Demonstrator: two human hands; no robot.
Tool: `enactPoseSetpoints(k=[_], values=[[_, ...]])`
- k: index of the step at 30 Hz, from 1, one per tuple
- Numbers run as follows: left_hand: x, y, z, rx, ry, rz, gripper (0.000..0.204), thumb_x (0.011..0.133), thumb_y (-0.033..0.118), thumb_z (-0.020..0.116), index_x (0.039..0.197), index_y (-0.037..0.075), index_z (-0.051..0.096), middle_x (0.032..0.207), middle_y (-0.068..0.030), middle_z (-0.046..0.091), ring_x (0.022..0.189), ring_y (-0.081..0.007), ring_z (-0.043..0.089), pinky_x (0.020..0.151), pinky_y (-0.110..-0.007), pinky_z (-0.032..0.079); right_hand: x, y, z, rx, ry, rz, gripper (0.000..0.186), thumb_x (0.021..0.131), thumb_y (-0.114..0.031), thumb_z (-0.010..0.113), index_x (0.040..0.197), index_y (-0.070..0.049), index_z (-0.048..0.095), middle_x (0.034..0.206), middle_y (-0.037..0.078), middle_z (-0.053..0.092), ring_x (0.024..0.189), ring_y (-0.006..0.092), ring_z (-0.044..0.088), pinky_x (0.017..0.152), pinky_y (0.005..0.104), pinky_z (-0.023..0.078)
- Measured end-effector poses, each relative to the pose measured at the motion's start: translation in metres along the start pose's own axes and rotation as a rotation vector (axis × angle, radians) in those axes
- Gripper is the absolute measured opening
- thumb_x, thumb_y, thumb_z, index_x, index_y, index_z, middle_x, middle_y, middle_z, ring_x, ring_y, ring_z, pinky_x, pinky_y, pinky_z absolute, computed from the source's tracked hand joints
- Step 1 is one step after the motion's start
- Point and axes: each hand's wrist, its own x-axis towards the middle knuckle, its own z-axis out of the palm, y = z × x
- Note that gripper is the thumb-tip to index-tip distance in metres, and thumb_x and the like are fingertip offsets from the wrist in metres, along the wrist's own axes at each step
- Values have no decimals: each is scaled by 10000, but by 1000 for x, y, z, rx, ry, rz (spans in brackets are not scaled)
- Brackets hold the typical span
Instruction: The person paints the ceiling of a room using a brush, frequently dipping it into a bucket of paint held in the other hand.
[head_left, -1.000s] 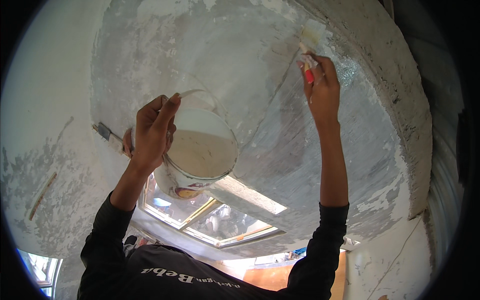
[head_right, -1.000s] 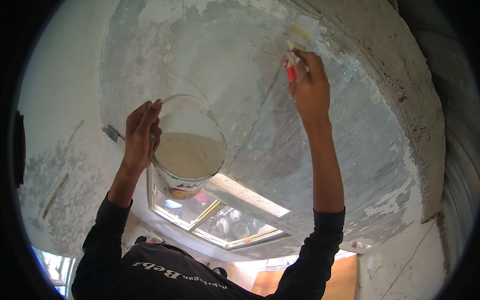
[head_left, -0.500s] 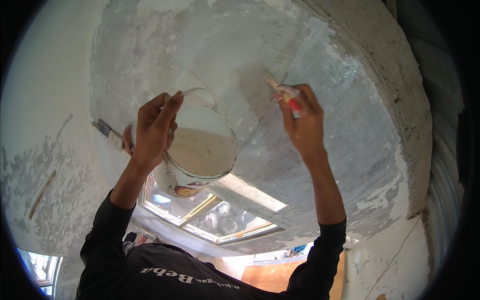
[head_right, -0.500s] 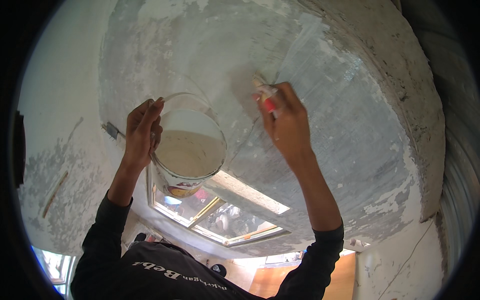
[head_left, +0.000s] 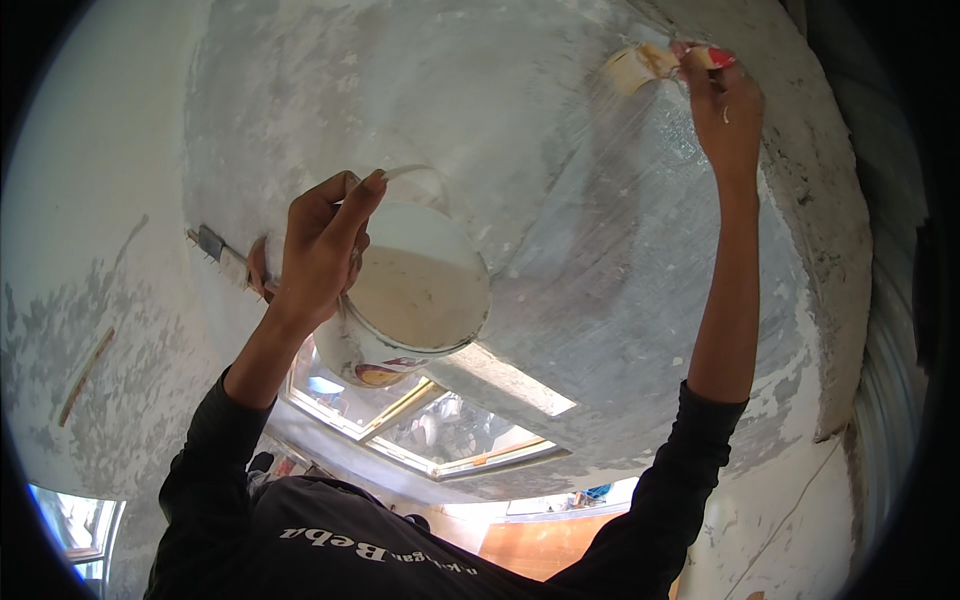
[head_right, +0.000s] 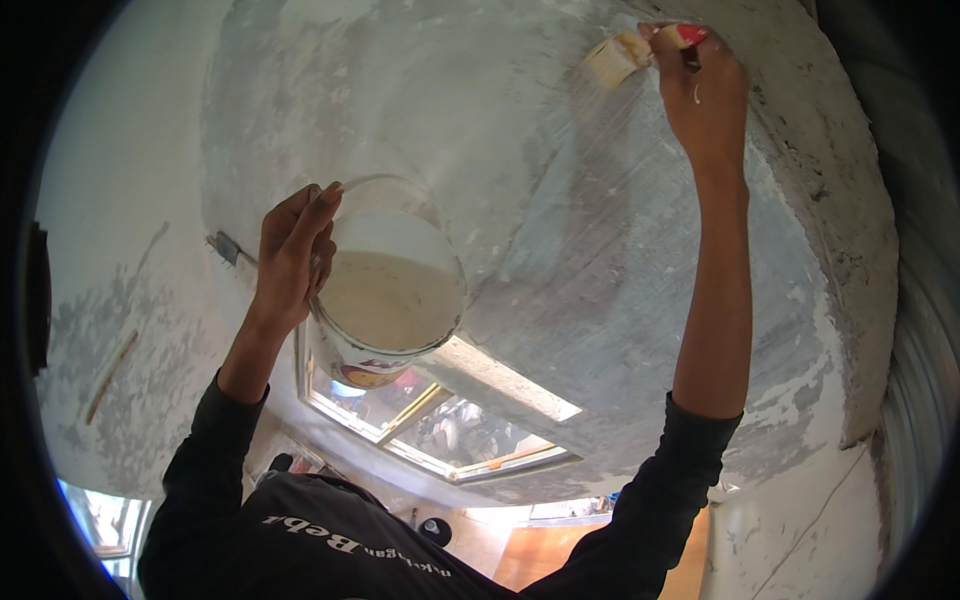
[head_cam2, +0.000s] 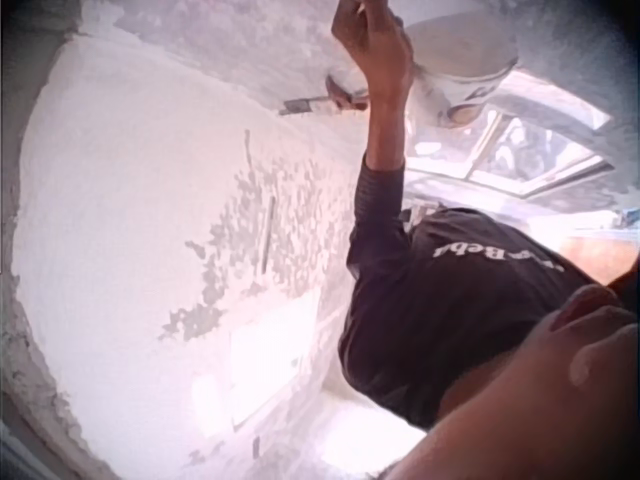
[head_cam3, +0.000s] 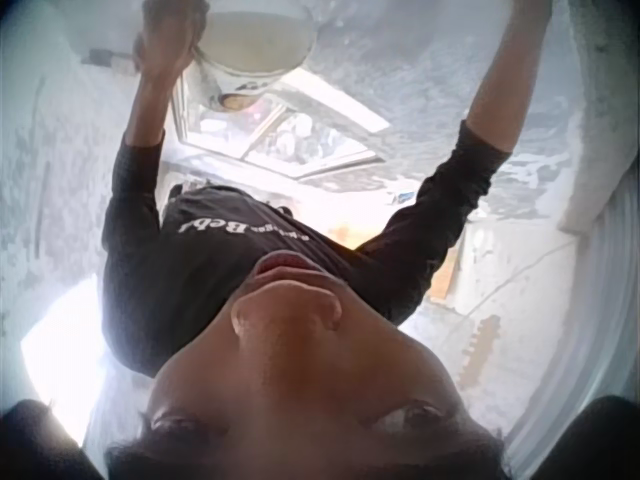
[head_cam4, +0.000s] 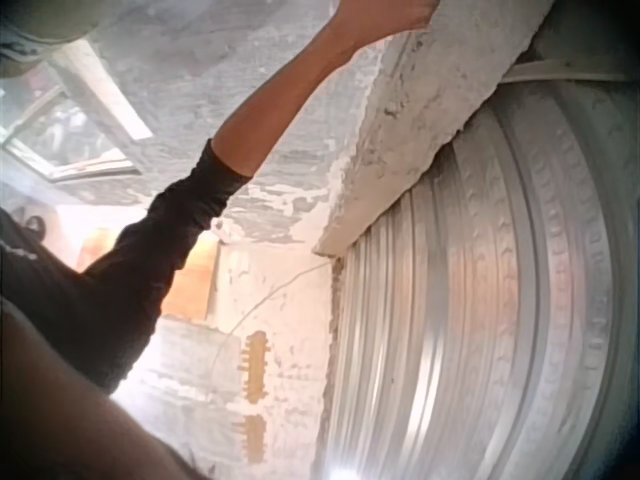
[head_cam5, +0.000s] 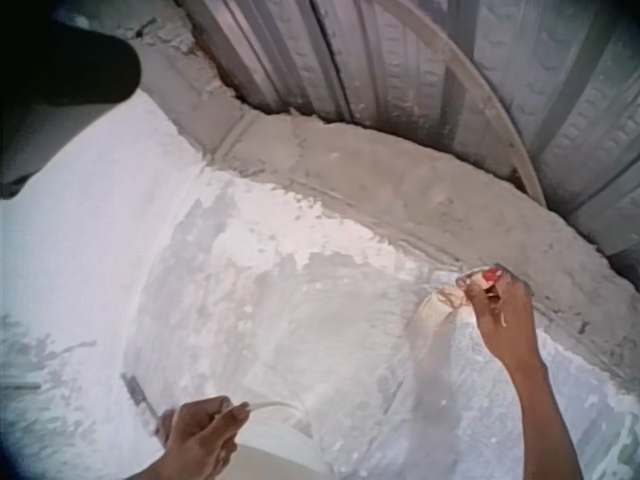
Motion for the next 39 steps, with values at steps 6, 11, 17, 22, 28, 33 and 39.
enactPoseSetpoints(k=[6, 11, 17, 22, 28, 33, 39], values=[[0, 1, 2, 0, -3, 11, 361, 969, 264, 610, 681, 168, 416, 492, 104, 321, 323, 18, 260, 297, -186, 209, 2, -3, -6, -157, 135, -206, 197, 947, -140, 623, 1059, 2, 702, 902, 118, 682, 799, 182, 674, 698, 292, 525], [-1, -2, 3, -24, 11, 26, 377, 962, 279, 628, 659, 151, 443, 468, 112, 319, 360, 22, 225, 313, -199, 173, -47, -15, 27, -281, -60, -226, 207, 887, -85, 666, 1077, -2, 656, 959, 108, 620, 815, 232, 662, 663, 318, 561], [-3, -6, -3, -20, 16, 34, 380, 962, 274, 628, 657, 146, 444, 468, 108, 321, 357, 20, 219, 310, -205, 167, -146, -29, 67, -122, -198, -222, 149, 827, -49, 707, 929, 7, 615, 1012, 98, 587, 848, 231, 659, 615, 314, 596], [-3, -7, -12, 20, 31, -1, 385, 965, 270, 621, 658, 150, 422, 468, 101, 331, 334, 15, 244, 302, -198, 186, -187, -77, 68, -19, -277, -273, 116, 791, -24, 726, 849, 9, 631, 961, 79, 569, 831, 212, 666, 594, 298, 589], [-6, -7, -12, 79, 11, -17, 386, 970, 274, 610, 665, 157, 404, 460, 96, 334, 311, 11, 265, 295, -189, 207, -185, -82, 57, 103, -304, -146, 123, 810, -43, 725, 893, 8, 650, 967, 93, 588, 772, 229, 671, 598, 314, 580], [-6, -5, -10, 92, -3, 6, 384, 969, 278, 611, 668, 158, 404, 461, 98, 333, 312, 11, 253, 296, -189, 206, -134, -54, 46, 203, -255, 46, 104, 886, -73, 647, 934, 15, 676, 830, 133, 627, 726, 266, 671, 626, 333, 543], [-7, 0, -6, 78, -4, -37, 374, 967, 282, 614, 675, 158, 416, 468, 103, 334, 328, 18, 245, 300, -188, 203, -61, 5, 25, 129, -161, 174, 207, 974, -115, 574, 1079, 20, 692, 927, 87, 712, 809, 123, 661, 703, 251, 513]])
